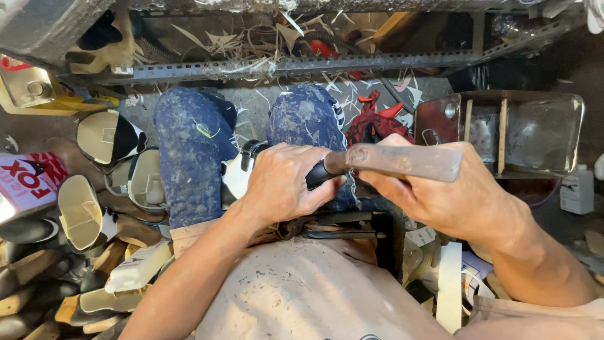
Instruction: The person uses a hammer and pliers to repair a white and black shoe. They repeatedly strike the shoe's sole and heel with the hammer, then use pliers to pull and adjust parts of the shoe's upper and sole. The person rotates the shoe frequently to access different areas during the repair.
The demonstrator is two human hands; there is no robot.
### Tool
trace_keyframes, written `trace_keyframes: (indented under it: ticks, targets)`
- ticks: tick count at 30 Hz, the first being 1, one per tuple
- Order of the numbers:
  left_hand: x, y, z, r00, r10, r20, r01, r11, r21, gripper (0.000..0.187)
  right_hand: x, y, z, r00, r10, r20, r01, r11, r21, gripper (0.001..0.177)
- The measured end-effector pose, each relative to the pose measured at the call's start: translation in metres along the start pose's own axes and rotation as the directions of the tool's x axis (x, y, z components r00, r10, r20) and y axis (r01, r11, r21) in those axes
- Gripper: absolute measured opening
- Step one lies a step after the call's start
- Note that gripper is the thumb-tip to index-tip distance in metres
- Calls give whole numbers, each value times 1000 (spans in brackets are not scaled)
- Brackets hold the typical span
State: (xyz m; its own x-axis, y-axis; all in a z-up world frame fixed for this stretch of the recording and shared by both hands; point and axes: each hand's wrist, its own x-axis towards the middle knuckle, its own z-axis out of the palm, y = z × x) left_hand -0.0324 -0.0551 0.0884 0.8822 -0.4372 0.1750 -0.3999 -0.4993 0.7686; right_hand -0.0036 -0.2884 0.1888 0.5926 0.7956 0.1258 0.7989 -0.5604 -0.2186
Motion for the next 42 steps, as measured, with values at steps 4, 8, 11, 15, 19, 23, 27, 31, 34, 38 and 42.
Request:
trace_keyframes:
  ticks: [4, 8, 11, 15, 19, 23, 27, 31, 34, 38, 42]
  targets:
    - [-4, -1, 1, 1000, -17, -4, 17, 999, 39, 33, -22, 3, 7, 985, 165, -46, -161, 983, 87, 40]
    - [-3, -1, -1, 1000, -19, 6, 19, 1000, 4, 29, -33, 4, 20, 948, 313, 49, -313, 899, 306, 44]
    - [-1, -1, 0, 1000, -21, 3, 21, 1000, -3, 31, -36, -4, 24, 805, 575, 145, -550, 635, 543, 26]
    - [-3, -3, 1, 1000, -3, -6, 3, 1000, -16, 30, -35, -3, 29, 610, 703, 366, -755, 376, 536, 19]
    - [-7, 15, -31, 998, 38, -53, -44, 993, -110, 28, -42, 7, 38, 815, 579, 20, -560, 779, 283, 40]
    - [-33, 34, -40, 989, 42, -141, -79, 961, -267, 34, -46, -11, 25, 695, 681, 231, -687, 535, 492, 24]
    - [-42, 27, -28, 986, 78, -149, -126, 928, -352, 35, -50, -13, 14, 836, 543, 78, -524, 749, 404, 28]
    - [-40, 27, -23, 979, 80, -187, -141, 929, -341, 29, -44, -31, -16, 889, 451, 78, -445, 812, 376, 26]
    - [-39, 24, -21, 978, 80, -193, -143, 930, -338, 32, -37, -39, -32, 926, 369, 79, -374, 866, 333, 29]
    - [-40, 18, -19, 972, 101, -212, -170, 925, -339, 30, -24, -51, -40, 968, 249, 35, -247, 914, 323, 20]
    - [-43, 17, -20, 974, 73, -215, -143, 932, -334, 29, 5, -47, -36, 947, 171, 271, -243, 935, 260, 21]
